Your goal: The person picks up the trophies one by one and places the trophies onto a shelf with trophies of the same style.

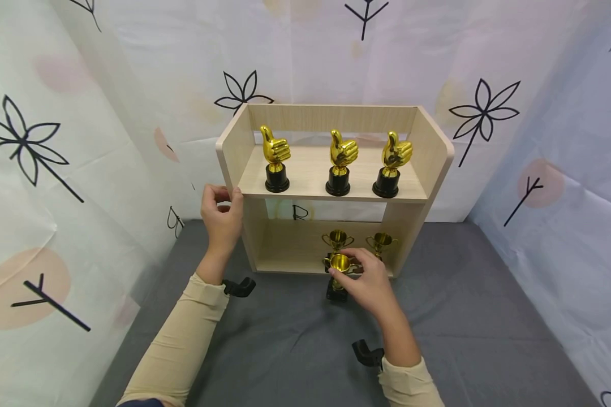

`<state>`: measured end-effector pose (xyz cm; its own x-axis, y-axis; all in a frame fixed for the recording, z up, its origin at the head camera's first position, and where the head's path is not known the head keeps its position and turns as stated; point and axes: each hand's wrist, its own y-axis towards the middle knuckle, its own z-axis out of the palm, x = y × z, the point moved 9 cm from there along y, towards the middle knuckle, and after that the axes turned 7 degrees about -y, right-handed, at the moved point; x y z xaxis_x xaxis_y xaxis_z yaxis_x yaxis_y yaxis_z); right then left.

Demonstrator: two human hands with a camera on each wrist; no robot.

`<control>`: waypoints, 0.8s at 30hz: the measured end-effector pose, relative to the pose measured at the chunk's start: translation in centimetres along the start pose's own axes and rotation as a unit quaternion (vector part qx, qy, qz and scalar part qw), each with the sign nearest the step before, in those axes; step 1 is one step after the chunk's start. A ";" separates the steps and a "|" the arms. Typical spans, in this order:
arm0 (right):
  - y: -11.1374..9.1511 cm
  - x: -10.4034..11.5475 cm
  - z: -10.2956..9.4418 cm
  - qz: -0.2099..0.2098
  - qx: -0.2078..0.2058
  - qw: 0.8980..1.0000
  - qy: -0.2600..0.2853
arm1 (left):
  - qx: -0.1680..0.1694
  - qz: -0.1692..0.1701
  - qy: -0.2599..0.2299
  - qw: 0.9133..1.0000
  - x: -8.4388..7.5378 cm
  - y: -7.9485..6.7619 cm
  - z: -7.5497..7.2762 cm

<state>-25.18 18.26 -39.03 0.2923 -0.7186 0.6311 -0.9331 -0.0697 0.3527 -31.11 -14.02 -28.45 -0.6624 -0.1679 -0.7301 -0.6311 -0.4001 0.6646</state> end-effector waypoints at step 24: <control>0.4 0.5 1.1 0.004 0.013 1.000 0.005 | -0.002 0.004 0.004 1.000 0.2 -0.1 0.0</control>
<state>-25.67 17.14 -39.30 0.2866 -0.7117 0.6414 -0.9406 -0.0816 0.3296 -31.16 -14.02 -28.62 -0.6637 -0.1790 -0.7262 -0.6240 -0.4029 0.6696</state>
